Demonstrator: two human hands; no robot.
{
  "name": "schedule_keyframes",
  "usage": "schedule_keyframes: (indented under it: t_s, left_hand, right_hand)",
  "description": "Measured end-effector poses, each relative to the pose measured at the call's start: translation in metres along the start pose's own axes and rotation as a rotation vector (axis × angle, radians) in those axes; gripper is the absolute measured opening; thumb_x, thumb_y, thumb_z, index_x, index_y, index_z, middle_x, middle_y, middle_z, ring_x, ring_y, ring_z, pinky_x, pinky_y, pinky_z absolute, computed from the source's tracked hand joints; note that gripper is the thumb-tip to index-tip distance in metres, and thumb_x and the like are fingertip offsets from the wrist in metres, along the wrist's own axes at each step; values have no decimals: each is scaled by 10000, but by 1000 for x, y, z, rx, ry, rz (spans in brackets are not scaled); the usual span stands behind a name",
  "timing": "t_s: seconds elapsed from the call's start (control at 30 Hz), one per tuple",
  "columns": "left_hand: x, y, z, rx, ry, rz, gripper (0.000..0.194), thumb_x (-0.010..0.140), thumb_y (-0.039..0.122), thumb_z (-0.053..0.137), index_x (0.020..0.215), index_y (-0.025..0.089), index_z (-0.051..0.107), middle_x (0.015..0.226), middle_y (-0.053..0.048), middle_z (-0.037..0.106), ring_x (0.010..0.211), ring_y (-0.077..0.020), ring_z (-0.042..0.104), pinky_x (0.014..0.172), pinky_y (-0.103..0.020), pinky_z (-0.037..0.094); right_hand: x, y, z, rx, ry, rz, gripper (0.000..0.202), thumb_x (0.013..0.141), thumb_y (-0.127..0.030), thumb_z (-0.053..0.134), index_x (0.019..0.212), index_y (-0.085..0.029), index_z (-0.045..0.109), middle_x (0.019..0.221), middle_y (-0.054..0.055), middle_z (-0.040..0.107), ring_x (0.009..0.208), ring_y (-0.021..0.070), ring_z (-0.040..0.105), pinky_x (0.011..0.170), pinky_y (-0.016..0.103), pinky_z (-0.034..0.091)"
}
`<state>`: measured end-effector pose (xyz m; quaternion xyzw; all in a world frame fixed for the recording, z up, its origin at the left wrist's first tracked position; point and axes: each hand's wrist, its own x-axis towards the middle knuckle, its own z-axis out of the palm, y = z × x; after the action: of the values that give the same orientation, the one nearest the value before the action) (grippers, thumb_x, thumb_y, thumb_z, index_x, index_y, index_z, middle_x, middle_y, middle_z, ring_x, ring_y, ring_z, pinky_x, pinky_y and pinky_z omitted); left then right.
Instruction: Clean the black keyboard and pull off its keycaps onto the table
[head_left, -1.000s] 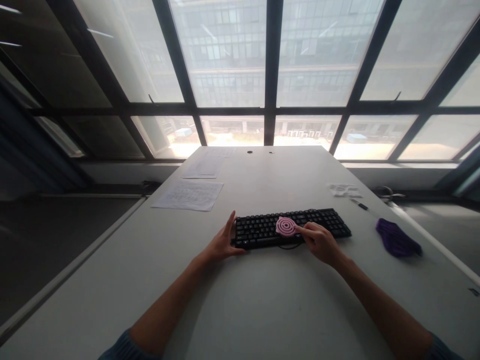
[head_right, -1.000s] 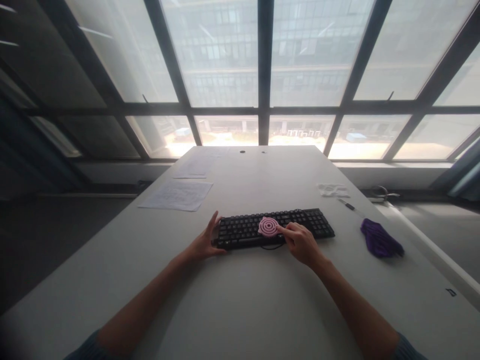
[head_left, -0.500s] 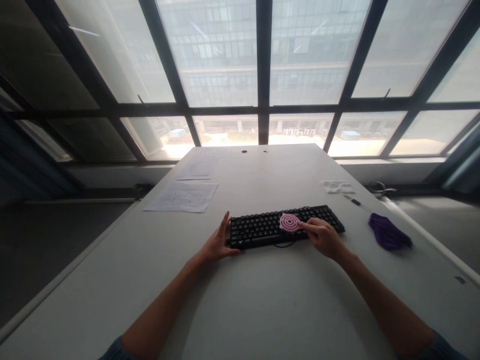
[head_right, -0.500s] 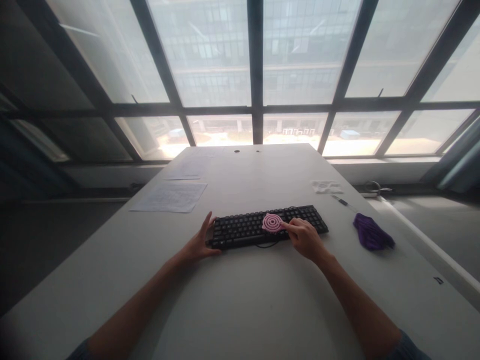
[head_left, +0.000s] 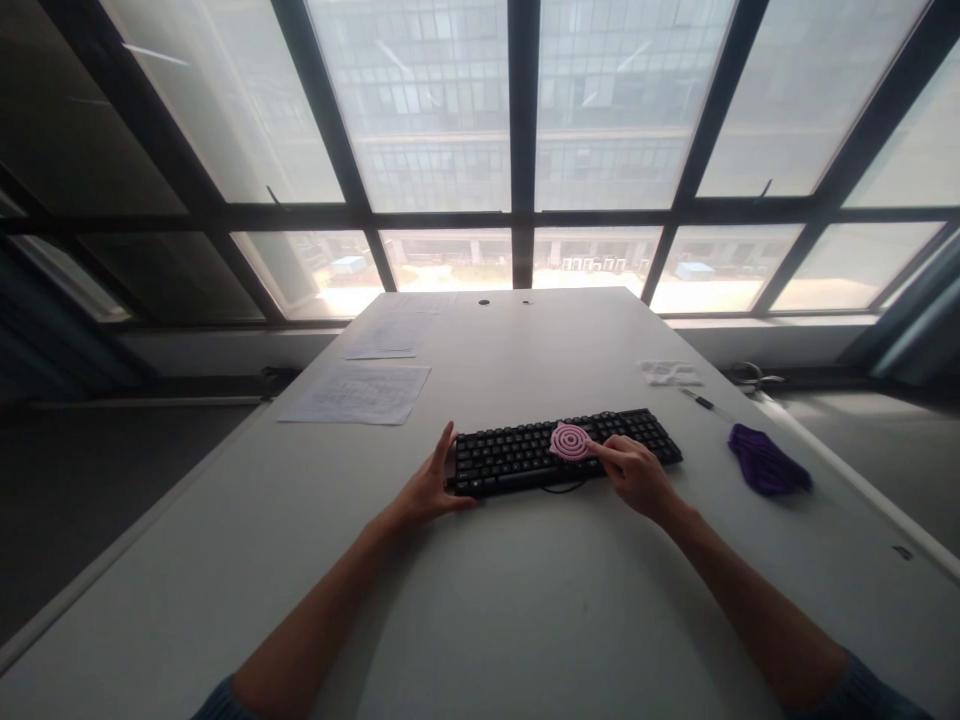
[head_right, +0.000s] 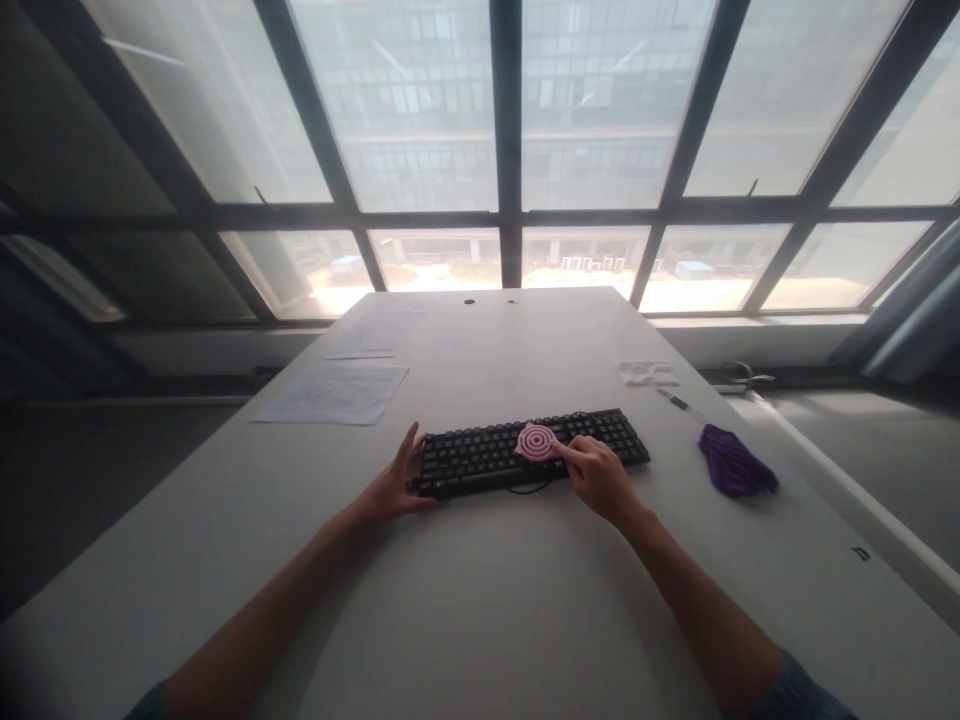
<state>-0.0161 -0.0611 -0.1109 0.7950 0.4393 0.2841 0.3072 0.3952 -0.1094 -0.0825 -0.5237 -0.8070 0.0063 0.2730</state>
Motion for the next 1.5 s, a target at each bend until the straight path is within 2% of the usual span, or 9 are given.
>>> schedule_keyframes:
  t_s: [0.2,0.47,0.83,1.07,1.3,1.5]
  left_hand:
    - [0,5,0,4,-1,-10,1367,624,449,877,1554,337,-118,1582,-201,265,1441,-399,299,1144,-594,292]
    - [0,4,1,-31,7,-9,1377,607,421,891,1559,334,-101,1581,-204,266,1441,-397,300,1140,-597,296]
    - [1,-2,1,10,7,22,1358,629,473,869,1555,338,-114,1581,-196,273,1432,-402,315,1143,-596,293]
    - [0,2,0,22,0,7,1343,642,472,862,1554,343,-115,1586,-189,265,1441,-399,298,1149,-597,279]
    - [1,1,1,-3,15,15,1362,617,450,881,1562,325,-94,1571,-203,287,1429,-405,321,1140,-599,294]
    - [0,0,2,2,30,44,1377,597,464,887,1566,308,-80,1548,-212,322,1421,-403,336,1131,-599,305]
  right_hand:
    - [1,-9,2,-38,-9,3,413,951,-130,462,1308,-250,633,904,53,638,834,180,549,791,283,426]
    - [1,-9,3,-88,17,28,390,967,-153,457,1298,-250,640,907,60,637,839,189,548,795,297,425]
    - [6,-23,21,-125,68,99,402,964,-137,445,1318,-195,626,906,77,627,857,203,543,818,305,439]
    - [8,-30,23,-109,89,147,426,956,-124,425,1328,-198,621,889,85,610,854,213,536,814,312,441]
    - [7,-37,23,37,96,49,406,995,-190,397,1340,-222,609,867,69,593,809,182,545,780,279,458]
    - [12,-59,34,2,31,-15,403,990,-173,395,1324,-205,617,863,72,598,809,181,547,766,274,449]
